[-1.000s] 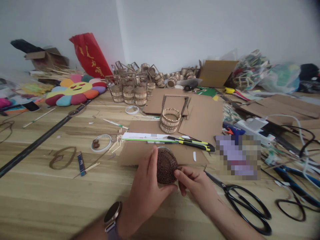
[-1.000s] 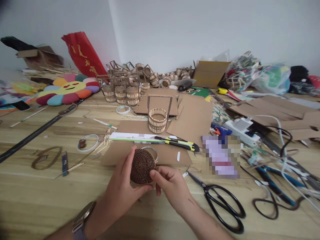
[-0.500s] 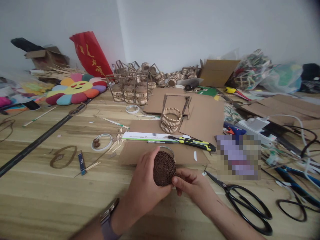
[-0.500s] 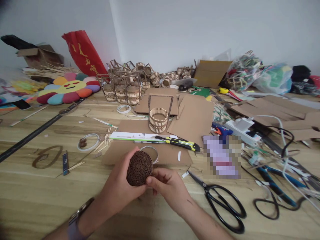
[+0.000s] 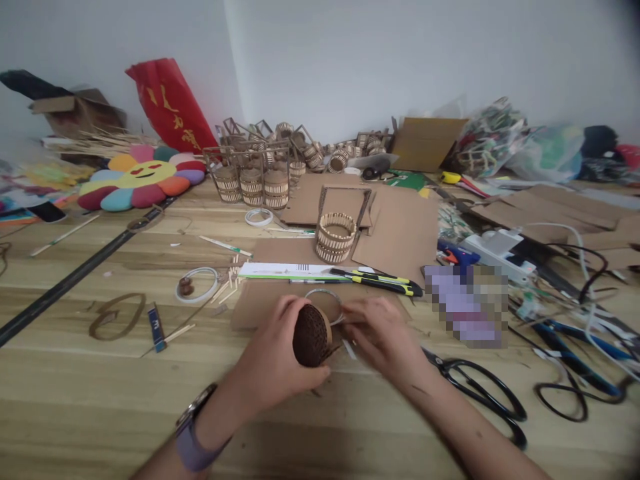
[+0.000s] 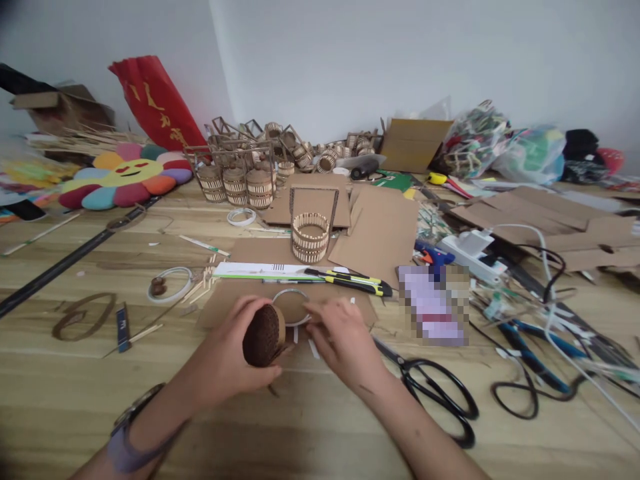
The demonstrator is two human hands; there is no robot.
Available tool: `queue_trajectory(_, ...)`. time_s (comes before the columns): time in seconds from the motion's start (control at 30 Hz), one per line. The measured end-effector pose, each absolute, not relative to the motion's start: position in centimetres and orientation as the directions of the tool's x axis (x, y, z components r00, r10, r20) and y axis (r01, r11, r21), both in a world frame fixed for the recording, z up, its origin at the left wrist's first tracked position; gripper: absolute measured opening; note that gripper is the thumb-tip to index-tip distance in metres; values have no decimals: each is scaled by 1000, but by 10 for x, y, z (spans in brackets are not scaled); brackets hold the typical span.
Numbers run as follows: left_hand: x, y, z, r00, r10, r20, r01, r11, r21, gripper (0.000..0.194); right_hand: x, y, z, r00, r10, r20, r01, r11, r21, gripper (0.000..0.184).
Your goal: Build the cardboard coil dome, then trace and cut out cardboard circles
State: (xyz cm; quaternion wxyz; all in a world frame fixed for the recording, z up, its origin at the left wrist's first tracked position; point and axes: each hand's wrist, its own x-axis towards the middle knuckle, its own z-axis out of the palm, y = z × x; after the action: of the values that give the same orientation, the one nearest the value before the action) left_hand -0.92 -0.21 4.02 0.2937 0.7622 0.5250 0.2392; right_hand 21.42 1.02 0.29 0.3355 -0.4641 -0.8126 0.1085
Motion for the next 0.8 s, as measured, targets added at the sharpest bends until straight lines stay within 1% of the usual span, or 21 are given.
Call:
queue_trajectory(0.07, -12, -2, 42, 431, 902, 4, 654, -316, 687, 75, 210, 13, -5, -404, 766, 500, 697, 612, -374, 34)
queue_trajectory(0.13, -13, -2, 42, 513, 858, -38, 648, -358, 672, 78, 203, 15, -10, -429, 749, 506, 703, 628, -333, 37)
queue_trajectory(0.17, -13, -2, 41, 545, 837, -54, 643, -376, 667, 79, 201, 15, -10, -428, 752, 502, 707, 624, -332, 38)
queue_trajectory(0.23, -12, -3, 39, 601, 796, -71, 628, -415, 658, 84, 199, 14, -9, -422, 764, 488, 695, 618, -368, 38)
queue_trajectory(0.37, -11, -5, 35, 683, 723, -102, 611, -489, 623, 95, 204, 11, -3, -449, 745, 493, 592, 662, -460, 39)
queue_trajectory(0.43, -11, -5, 35, 685, 721, -98, 614, -499, 612, 94, 206, 11, -4, -410, 744, 528, 591, 657, -468, 40)
queue_trajectory(0.57, -11, -6, 33, 664, 746, -42, 597, -496, 630, 93, 208, 12, -11, -280, 771, 573, 685, 578, -444, 43)
queue_trajectory(0.7, -8, -7, 31, 662, 748, -43, 595, -490, 636, 91, 207, 10, -12, -238, 776, 584, 743, 533, -405, 31)
queue_trajectory(0.8, -6, -7, 30, 612, 789, -47, 646, -465, 606, 87, 207, 8, -8, -224, 756, 615, 741, 542, -397, 27)
